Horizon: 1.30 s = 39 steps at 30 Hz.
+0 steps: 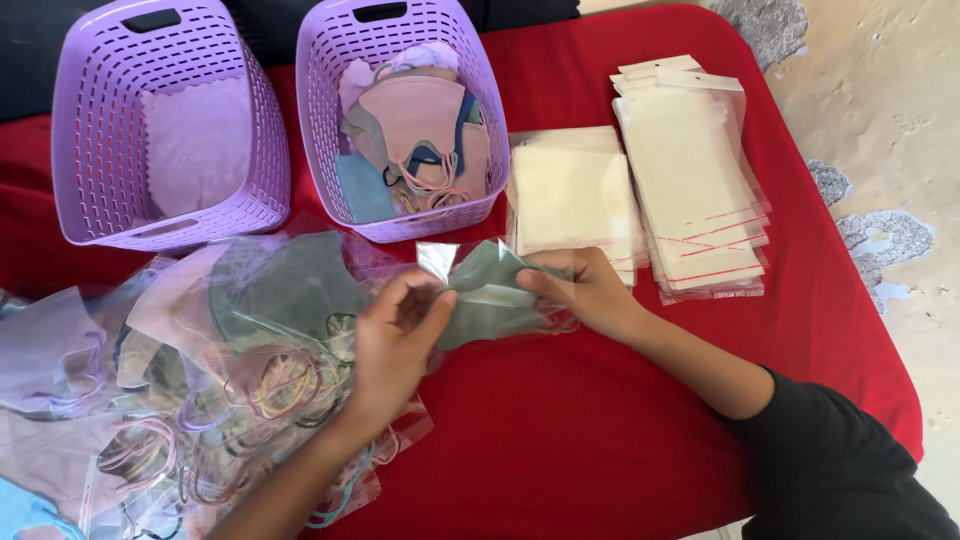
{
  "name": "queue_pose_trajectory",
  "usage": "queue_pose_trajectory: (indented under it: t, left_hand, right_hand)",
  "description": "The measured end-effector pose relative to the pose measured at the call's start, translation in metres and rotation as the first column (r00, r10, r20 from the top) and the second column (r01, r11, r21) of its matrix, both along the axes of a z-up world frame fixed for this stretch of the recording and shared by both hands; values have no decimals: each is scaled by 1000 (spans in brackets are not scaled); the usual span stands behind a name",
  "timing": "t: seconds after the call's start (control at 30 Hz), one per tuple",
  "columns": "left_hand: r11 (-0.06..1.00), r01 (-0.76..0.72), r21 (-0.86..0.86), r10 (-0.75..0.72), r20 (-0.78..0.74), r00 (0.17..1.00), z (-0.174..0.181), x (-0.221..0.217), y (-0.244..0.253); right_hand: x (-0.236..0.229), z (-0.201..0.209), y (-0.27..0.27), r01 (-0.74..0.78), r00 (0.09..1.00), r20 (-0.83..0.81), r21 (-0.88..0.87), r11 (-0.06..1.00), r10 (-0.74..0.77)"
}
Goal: The person picks up fabric face masks one by one, places each mask into a transparent plastic bag, and sets the bagged masks onto the table.
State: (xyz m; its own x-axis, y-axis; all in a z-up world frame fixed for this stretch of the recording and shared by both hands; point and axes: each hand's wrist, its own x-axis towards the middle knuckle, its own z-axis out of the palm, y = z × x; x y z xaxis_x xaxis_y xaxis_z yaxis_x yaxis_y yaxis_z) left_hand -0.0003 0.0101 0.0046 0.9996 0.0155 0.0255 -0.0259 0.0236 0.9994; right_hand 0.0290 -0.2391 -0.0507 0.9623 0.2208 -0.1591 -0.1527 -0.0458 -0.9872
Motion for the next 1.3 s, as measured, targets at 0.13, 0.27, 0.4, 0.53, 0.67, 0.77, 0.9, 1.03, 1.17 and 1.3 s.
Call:
queue_pose_trajectory:
  t: [0.13,0.27,0.4,0.53,0.67,0.77,0.9,1.03,1.17,1.3]
  left_hand:
    - [998,-44,42,41,91,995,39,8,36]
    - [959,-74,273,54,82,995,77,9,88]
    - [544,-213,812,24,239,971,60,6,139]
    - [49,-509,859,-235,505,830,33,-6,139]
    - [60,-408,911,-395,397,828,21,-11,109]
    - [-8,-309,951,-505,263,822,12,-13,93]
    - [-78,-76,994,-479,29,877,-19,-5,107]
    - [-127,-100,987,-502,23,865,19,9,102]
    - [-45,113,993,-514,-120,849,103,42,73]
    - [-24,265,964,-418,-250,873,155,101,42]
  right_hand:
    - [-16,59,8,-13,999,50,174,985,5]
    - [-18,68,16,-31,964,264,-23,999,36]
    - [-14,35,13,-6,701,638,-441,898,318]
    - [-19,33,21,-1,522,685,-595,804,508]
    - [-32,12,26,48,460,613,-740,671,643]
    - [-40,6,30,54,462,528,-819,572,712]
    - [-43,7,31,31,456,486,-846,532,746]
    - [-43,5,32,5,457,485,-840,543,746]
    - [-43,6,33,-8,471,487,-832,555,736]
    - [-42,6,32,-13,481,496,-820,572,722]
